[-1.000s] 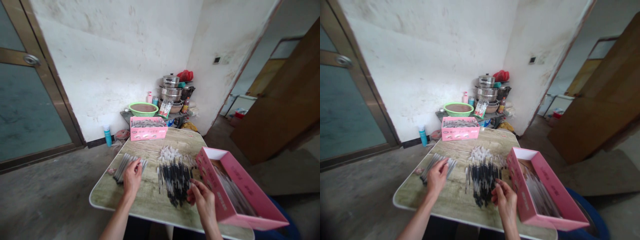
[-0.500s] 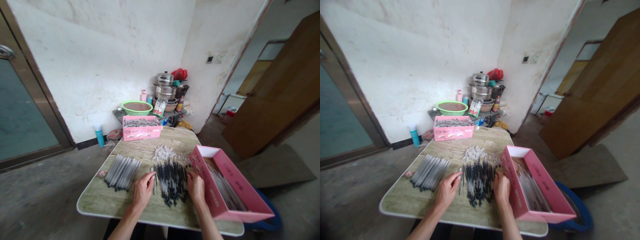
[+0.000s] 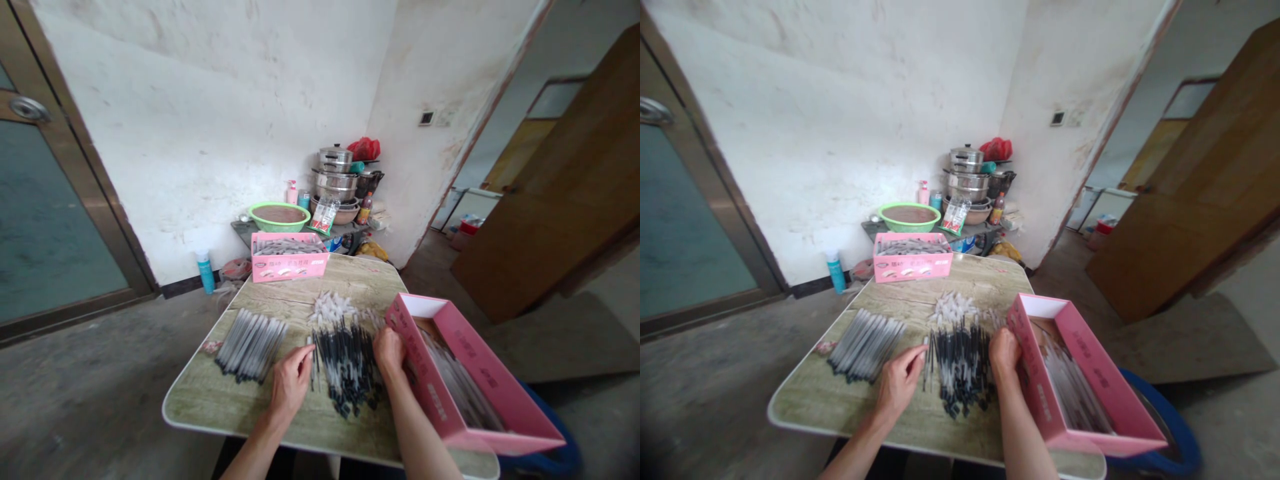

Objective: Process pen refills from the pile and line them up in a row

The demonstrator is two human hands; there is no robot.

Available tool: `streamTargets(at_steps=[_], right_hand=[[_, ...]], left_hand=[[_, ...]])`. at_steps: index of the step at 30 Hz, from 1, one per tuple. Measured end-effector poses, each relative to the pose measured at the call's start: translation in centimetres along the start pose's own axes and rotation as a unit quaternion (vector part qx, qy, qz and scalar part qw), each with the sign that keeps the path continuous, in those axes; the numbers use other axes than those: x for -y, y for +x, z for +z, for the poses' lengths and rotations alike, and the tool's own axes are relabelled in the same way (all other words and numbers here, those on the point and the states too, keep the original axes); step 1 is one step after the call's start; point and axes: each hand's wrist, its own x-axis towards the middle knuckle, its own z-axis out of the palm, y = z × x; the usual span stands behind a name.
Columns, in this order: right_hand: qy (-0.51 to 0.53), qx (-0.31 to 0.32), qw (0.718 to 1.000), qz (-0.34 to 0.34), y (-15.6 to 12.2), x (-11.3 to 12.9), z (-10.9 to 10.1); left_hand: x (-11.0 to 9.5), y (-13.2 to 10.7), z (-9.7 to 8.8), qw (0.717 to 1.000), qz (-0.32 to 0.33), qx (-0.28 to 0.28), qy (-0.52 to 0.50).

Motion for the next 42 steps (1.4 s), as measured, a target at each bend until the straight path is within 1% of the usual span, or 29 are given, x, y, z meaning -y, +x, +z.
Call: streamTargets(at_steps=[7, 11, 15, 20, 26, 29, 31, 33, 34, 36, 38, 40, 42], right_hand=[[-0.005, -0.026, 0.998, -0.052, -2.2, -0.6, -1.6], [-0.008, -0.018, 0.998, -0.066, -3.3, -1.3, -2.1], [-0.005, -0.005, 0.997, -0.072, -3.4, -1.6, -2.2], [0.011, 0.007, 0.998, -0.066, -3.0, -1.2, -1.9], [0.063, 0.002, 0.997, -0.055, -3.5, -0.9, -2.2], [0.112, -0.001, 0.993, -0.048, -4.0, -0.8, -3.1], [0.163, -0.002, 0.985, -0.052, -4.5, -0.6, -4.0], [0.235, 0.008, 0.969, -0.073, -5.4, -0.3, -4.9], [0.278, 0.020, 0.956, -0.089, -5.9, 0.0, -5.3], [0.369, 0.057, 0.920, -0.122, -7.2, 0.4, -5.9], [0.451, 0.096, 0.875, -0.144, -8.4, 1.0, -5.9], [0.514, 0.129, 0.834, -0.152, -9.5, 1.6, -5.6], [0.559, 0.152, 0.801, -0.151, -10.4, 2.3, -5.1]], left_hand=[[-0.1, 0.0, -0.1, 1.000, -0.004, 0.001, 0.003], [-0.2, 0.0, -0.1, 1.000, -0.007, 0.004, 0.004], [-0.2, -0.1, -0.1, 1.000, -0.009, 0.002, 0.005], [-0.1, -0.2, 0.0, 1.000, -0.003, -0.003, 0.008], [0.0, -0.2, -0.1, 1.000, -0.002, -0.005, 0.012], [0.0, -0.2, -0.1, 1.000, -0.005, -0.005, 0.004], [-0.2, -0.1, -0.2, 1.000, -0.004, -0.005, -0.010], [-0.4, 0.0, -0.4, 1.000, -0.003, -0.002, -0.029], [-0.5, 0.0, -0.6, 0.999, -0.003, 0.003, -0.039], [-0.6, 0.1, -0.8, 0.998, -0.002, 0.014, -0.066], [-0.8, 0.0, -0.9, 0.994, -0.014, 0.028, -0.105], [-1.0, -0.1, -0.8, 0.984, -0.053, 0.057, -0.157], [-1.5, -0.4, -0.5, 0.964, -0.105, 0.107, -0.221]])
